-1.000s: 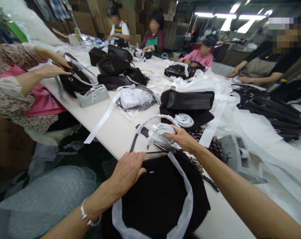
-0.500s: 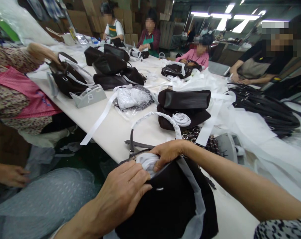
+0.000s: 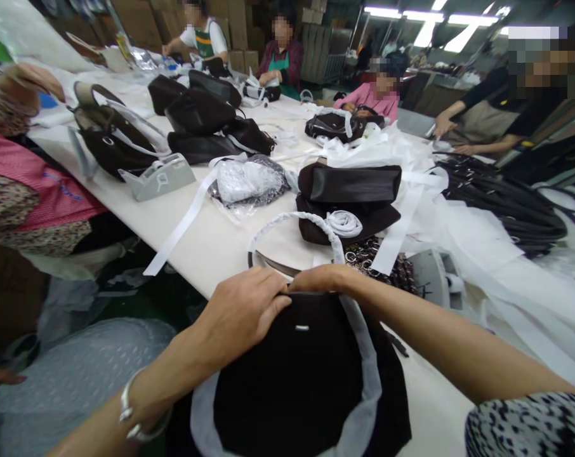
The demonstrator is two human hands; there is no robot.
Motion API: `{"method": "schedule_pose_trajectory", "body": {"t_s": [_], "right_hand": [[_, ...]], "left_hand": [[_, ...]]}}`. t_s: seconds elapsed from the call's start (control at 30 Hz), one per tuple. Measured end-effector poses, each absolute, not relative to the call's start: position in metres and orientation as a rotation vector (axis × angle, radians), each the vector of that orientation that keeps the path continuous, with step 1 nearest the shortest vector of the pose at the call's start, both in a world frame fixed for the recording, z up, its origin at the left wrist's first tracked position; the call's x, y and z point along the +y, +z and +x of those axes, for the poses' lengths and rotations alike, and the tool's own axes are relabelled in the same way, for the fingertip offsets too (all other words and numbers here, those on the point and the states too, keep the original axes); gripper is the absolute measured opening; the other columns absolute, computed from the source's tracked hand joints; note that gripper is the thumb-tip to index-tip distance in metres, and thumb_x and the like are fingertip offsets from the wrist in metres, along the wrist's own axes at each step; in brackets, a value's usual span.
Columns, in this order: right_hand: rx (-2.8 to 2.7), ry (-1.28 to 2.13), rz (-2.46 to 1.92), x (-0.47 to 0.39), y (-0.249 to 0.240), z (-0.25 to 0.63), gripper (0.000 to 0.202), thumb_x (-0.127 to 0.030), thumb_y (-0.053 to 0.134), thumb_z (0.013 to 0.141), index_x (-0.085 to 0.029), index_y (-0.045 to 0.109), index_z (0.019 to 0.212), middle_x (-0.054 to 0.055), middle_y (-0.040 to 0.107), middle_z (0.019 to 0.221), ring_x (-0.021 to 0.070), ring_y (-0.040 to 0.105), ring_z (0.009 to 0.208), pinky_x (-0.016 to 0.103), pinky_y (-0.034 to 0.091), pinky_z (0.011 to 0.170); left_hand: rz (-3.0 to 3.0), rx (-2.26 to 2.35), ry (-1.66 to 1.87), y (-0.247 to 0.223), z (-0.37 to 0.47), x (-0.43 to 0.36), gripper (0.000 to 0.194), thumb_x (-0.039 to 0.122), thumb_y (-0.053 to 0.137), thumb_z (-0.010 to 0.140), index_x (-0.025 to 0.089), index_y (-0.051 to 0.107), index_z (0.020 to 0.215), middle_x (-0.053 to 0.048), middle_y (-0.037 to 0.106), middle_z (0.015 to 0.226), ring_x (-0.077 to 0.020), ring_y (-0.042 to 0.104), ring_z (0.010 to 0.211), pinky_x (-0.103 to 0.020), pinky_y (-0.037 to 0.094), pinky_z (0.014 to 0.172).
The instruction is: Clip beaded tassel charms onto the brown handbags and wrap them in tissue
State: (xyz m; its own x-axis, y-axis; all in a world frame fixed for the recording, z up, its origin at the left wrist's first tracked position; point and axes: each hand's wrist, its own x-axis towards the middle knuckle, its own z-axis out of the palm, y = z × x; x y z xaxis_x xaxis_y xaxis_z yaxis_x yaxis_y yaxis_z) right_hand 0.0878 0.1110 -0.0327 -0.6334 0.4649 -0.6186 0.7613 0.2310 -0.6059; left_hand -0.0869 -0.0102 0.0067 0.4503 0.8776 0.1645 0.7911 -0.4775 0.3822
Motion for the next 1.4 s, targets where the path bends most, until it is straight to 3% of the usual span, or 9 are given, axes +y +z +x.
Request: {"method": "schedule_pose_trajectory", "body": {"t_s": [0.23,0.47,0.67,0.8,0.9,1.03,1.23,1.33,1.4], "right_hand": [[2.412,-1.282,1.206,0.137,-0.003,0.106,0.028,-0.037,0.062,0.081,-0.016,0.071,0.096,0.006,0.073,0.091,0.0203,0.068,0.084,0.025,0.05,0.072],[2.468,-1.295,0.936,0.074,0.008,0.148,0.042,-0.032,0.067,0.078,-0.026,0.066,0.119,0.002,0.068,0.119,0.0209,0.062,0.107,0.028,0.045,0.092],[2.44,-1.113,0.746,0.019,0.026,0.183,0.046,-0.01,0.065,0.07,-0.028,0.07,0.113,0.004,0.068,0.115,0.0248,0.054,0.12,0.046,0.012,0.117],[2.479,-0.984,0.795,0.022,0.018,0.182,0.019,-0.009,0.063,0.074,-0.025,0.073,0.072,0.0,0.068,0.077,0.0199,0.062,0.086,0.047,0.018,0.114],[2.407,-1.416,0.818,0.052,0.027,0.186,0.005,-0.023,0.067,0.078,-0.022,0.071,0.08,-0.001,0.068,0.079,0.0175,0.062,0.081,0.036,0.043,0.093],[2.667,-1.754,1.575,0.1,0.045,0.197,0.026,-0.036,0.063,0.081,-0.017,0.066,0.099,0.002,0.069,0.093,0.015,0.061,0.084,0.029,0.047,0.081],[2.674,-1.224,2.195,0.096,0.035,0.242,0.031,-0.031,0.063,0.079,-0.017,0.067,0.106,0.006,0.071,0.103,0.0183,0.063,0.092,0.033,0.046,0.087],[2.403,-1.062,2.051,0.051,0.018,0.28,0.02,-0.031,0.06,0.08,-0.019,0.071,0.091,0.003,0.072,0.086,0.0183,0.064,0.078,0.03,0.048,0.074],[2.242,-1.051,2.003,0.017,-0.001,0.298,0.018,-0.029,0.06,0.079,-0.019,0.072,0.088,0.003,0.072,0.082,0.0193,0.065,0.074,0.03,0.048,0.069]], "left_hand": [[2.258,1.717,0.159,-0.099,-0.089,0.053,0.024,0.035,0.051,0.093,0.019,0.063,0.079,-0.004,0.067,0.082,-0.0201,0.063,0.077,-0.03,0.044,0.068],[2.221,1.532,0.602,-0.074,-0.121,0.026,0.018,0.03,0.048,0.095,0.021,0.063,0.099,-0.005,0.066,0.102,-0.018,0.061,0.099,-0.03,0.046,0.09],[2.407,1.123,0.48,-0.076,-0.172,-0.07,0.047,0.006,0.043,0.083,0.032,0.062,0.117,0.001,0.065,0.128,-0.0205,0.045,0.133,-0.04,0.032,0.113],[2.43,1.239,0.235,-0.087,-0.168,-0.099,0.038,0.007,0.051,0.074,0.031,0.069,0.097,0.003,0.06,0.136,-0.0271,0.039,0.138,-0.053,0.014,0.119],[2.247,1.198,0.296,-0.069,-0.172,-0.083,0.021,0.018,0.056,0.079,0.029,0.07,0.089,0.001,0.065,0.129,-0.028,0.045,0.134,-0.051,0.025,0.117],[1.612,1.495,0.748,-0.03,-0.175,-0.023,0.032,0.038,0.048,0.093,0.025,0.06,0.119,-0.004,0.065,0.128,-0.0241,0.057,0.122,-0.043,0.045,0.105],[1.256,1.706,1.256,-0.035,-0.168,0.028,0.074,0.042,0.061,0.087,0.012,0.026,0.145,-0.018,0.031,0.154,-0.0257,0.035,0.14,-0.043,0.031,0.115],[1.208,1.832,1.043,-0.074,-0.187,-0.001,0.075,0.053,0.064,0.08,0.019,0.035,0.14,-0.014,0.034,0.154,-0.0281,0.034,0.141,-0.045,0.028,0.118],[0.978,1.883,0.939,-0.105,-0.201,-0.028,0.064,0.062,0.068,0.071,0.03,0.05,0.123,-0.002,0.056,0.139,-0.0309,0.048,0.132,-0.048,0.034,0.115]]}}
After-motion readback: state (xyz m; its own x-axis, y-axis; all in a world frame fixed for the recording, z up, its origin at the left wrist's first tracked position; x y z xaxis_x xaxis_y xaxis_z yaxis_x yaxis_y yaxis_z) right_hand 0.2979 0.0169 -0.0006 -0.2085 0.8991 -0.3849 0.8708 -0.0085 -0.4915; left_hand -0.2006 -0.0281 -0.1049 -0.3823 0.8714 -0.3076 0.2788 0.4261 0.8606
